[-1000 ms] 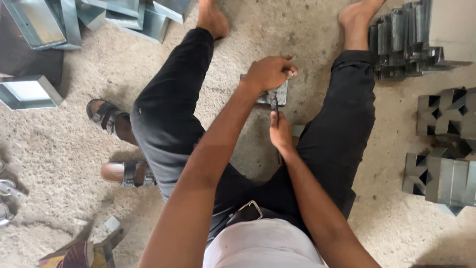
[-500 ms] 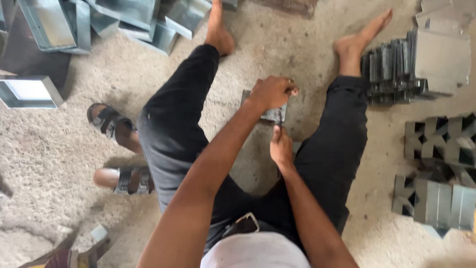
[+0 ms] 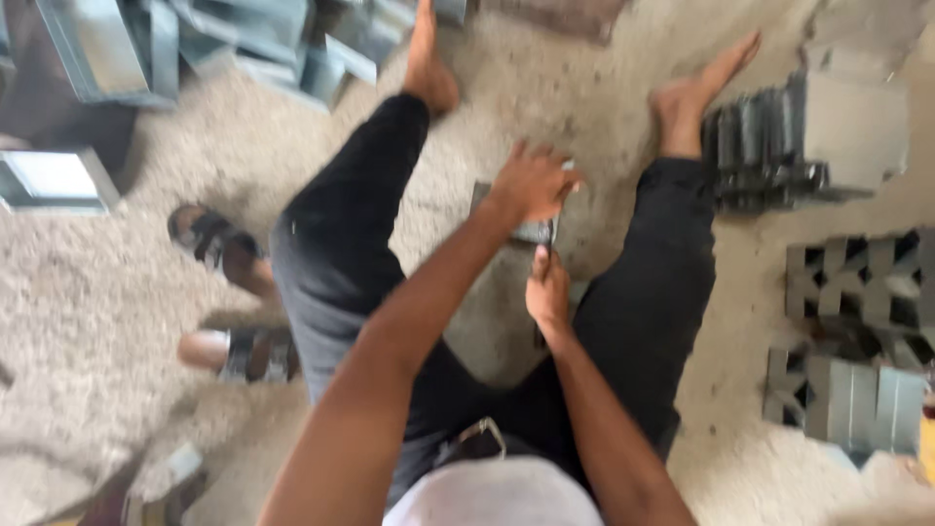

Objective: The person sits on the floor and repeatedly hammers small metal frames to flatten or shape them. They pick up frames from a pile, place them on a metal block, strike them with a hammer, and then move the finished pieces to a separate stack.

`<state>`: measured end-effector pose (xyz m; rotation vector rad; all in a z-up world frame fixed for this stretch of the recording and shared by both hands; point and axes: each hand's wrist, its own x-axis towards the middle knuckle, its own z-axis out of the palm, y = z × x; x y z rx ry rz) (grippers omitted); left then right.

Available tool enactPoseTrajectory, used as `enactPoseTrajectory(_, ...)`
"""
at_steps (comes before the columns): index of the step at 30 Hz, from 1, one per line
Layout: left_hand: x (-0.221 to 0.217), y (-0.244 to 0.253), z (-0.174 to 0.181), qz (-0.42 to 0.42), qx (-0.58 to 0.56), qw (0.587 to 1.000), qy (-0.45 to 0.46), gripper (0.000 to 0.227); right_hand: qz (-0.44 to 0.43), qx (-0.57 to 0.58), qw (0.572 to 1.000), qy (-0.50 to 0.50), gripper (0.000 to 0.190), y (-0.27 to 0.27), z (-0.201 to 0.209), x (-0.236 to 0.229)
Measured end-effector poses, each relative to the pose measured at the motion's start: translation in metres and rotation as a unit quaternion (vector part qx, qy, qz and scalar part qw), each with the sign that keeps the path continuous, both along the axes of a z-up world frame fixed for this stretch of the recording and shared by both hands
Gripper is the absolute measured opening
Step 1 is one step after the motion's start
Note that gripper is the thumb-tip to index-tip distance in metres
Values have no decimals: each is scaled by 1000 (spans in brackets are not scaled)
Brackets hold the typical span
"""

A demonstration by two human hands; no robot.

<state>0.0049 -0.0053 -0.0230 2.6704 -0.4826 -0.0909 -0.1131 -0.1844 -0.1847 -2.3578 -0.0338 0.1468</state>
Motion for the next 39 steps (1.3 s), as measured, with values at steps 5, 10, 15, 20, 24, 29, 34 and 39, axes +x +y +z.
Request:
enactPoseTrajectory(5,10,2,14,-16,2,1000,5,29,31,-22,999,20,62,5,3,21)
enactPoseTrajectory(10,0,3,16,-20,-1,999,42,29,31,-37,998,42,59,8,1,10)
enactPoseTrajectory(15,5,2,11,-8,-9,1000,10,29,25,-10,1000,8,58,13,7,11)
enactPoseTrajectory(20,7,1,5,-6,-6,1000,3,30,50,-46,994,86,62,13,14,18)
enactPoseTrajectory(24,-2,0,11,-7,-4,1000,26,28,18,-42,997,64,57,23,20,-3)
enactPoseTrajectory(29,-3,2,20,8,-26,999,16,27,22,-20,999,42,56,29,29,5)
enactPoseTrajectory(34,0,3,15,2,-20,999,30,27,57,-40,995,69,56,27,26,5)
enactPoseTrajectory(39,-10,1,13,10,-28,999,32,26,44,-56,995,74,59,32,19,-10)
